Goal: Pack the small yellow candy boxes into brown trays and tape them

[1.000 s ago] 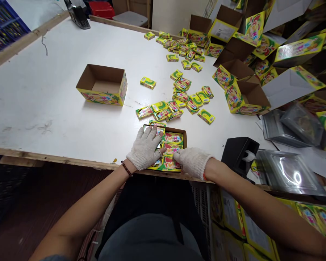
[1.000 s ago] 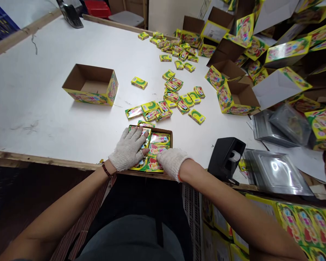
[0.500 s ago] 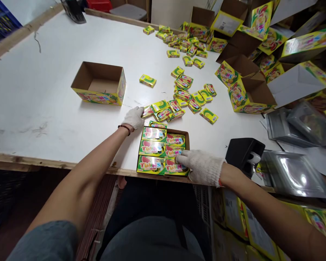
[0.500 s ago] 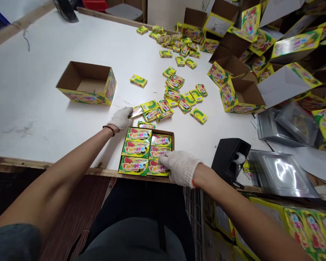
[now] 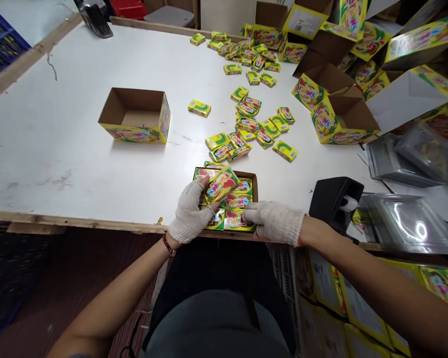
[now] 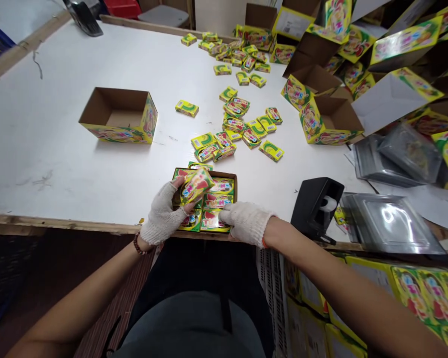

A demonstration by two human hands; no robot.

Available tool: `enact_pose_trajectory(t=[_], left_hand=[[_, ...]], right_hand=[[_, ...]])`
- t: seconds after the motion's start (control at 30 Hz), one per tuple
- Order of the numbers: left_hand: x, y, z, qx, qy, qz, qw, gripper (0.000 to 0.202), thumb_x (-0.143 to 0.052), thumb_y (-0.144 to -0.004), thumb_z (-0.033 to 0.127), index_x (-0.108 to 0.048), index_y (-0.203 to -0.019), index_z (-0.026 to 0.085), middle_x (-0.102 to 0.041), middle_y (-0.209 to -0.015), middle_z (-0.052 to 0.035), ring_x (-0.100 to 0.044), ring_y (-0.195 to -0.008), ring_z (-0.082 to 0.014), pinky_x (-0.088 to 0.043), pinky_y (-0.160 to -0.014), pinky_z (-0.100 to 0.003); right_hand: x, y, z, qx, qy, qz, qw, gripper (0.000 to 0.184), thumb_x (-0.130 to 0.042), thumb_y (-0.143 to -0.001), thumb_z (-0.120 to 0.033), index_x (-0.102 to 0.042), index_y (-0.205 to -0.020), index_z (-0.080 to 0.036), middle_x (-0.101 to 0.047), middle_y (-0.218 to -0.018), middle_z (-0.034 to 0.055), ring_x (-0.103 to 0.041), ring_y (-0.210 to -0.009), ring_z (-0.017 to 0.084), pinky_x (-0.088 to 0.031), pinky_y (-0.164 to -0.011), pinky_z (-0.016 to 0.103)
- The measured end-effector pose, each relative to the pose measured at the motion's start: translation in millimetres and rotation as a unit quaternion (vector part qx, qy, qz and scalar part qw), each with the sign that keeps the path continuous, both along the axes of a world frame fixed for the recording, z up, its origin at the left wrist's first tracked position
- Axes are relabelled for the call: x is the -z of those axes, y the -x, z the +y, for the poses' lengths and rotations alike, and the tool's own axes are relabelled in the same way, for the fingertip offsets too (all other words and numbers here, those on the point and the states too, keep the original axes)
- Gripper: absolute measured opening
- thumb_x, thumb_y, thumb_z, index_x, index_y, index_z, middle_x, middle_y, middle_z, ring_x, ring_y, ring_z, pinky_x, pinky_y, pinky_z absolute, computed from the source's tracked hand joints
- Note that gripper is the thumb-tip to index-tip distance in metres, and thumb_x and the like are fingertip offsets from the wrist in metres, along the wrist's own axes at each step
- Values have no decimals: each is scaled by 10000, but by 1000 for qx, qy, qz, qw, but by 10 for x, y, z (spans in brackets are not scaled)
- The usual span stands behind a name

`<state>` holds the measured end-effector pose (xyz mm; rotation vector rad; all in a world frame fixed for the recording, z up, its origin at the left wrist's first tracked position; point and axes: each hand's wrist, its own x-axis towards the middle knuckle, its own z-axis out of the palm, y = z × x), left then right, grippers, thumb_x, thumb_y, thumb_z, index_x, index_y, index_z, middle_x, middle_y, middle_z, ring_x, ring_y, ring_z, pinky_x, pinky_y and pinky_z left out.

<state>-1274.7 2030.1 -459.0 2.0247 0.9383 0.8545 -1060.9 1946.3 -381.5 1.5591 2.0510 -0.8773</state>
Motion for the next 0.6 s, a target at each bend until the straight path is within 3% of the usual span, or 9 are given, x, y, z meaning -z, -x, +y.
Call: enact_pose_trajectory(t=[0.13,0.23,0.3,0.37,0.47,0.53,0.6], left_hand=[[38,3,10,0,-16,21,1000,597,-652,-868,397,-484,-1395,172,-606,-1346,-146,-606,-1214,-273,-535,-1023,-445],[8,15,63,0,-15,21,1000,605,-649,-867,392,-480,-1405,172,-608,-1340,-147,-609,-1208,-271,-540,-1011,-436],[-36,36,74,-1,-34,16,999,592,-633,-877,378,-475,-1412,177,-604,-1344,-143,-602,-1214,-268,-533,-1020,-439],[-96,48,65,-4,-79,13,997,576,-617,-888,358,-469,-1418,188,-592,-1356,-137,-577,-1245,-268,-502,-1059,-453],[-208,-18,3,-34,-161,12,986,603,-614,-890,348,-435,-1446,198,-578,-1355,-141,-548,-1268,-279,-467,-1091,-471],[-283,-120,-71,-40,-194,26,980,625,-612,-891,355,-411,-1464,204,-573,-1343,-149,-547,-1258,-290,-464,-1084,-477],[-340,-219,-139,-3,-213,38,976,637,-606,-895,378,-399,-1472,207,-570,-1335,-155,-546,-1256,-295,-467,-1078,-471]], right_hand=[[-38,229,73,-45,-11,-52,998,279,-536,-916,-183,-712,-1132,-181,-663,-1159,150,-637,-1062,283,-489,-849,360],[-3,327,132,-62,25,-93,993,267,-531,-906,-146,-736,-1071,-194,-693,-1118,156,-664,-1019,297,-502,-824,388],[5,291,135,-2,16,-65,998,207,-568,-895,-177,-732,-1020,-189,-706,-1081,131,-670,-995,278,-509,-821,368],[-2,203,101,142,-57,17,988,196,-544,-925,-245,-703,-1016,-177,-709,-1024,98,-666,-955,237,-518,-816,333],[-17,140,35,335,-151,225,902,305,-468,-957,-301,-604,-1195,-167,-695,-1085,85,-657,-970,201,-540,-826,308],[-25,195,11,375,-167,360,838,407,-468,-943,-316,-510,-1320,-169,-671,-1198,101,-646,-1061,207,-543,-891,325],[-36,266,8,399,-211,409,793,459,-452,-944,-320,-451,-1380,-176,-638,-1287,115,-617,-1157,216,-520,-970,348]])
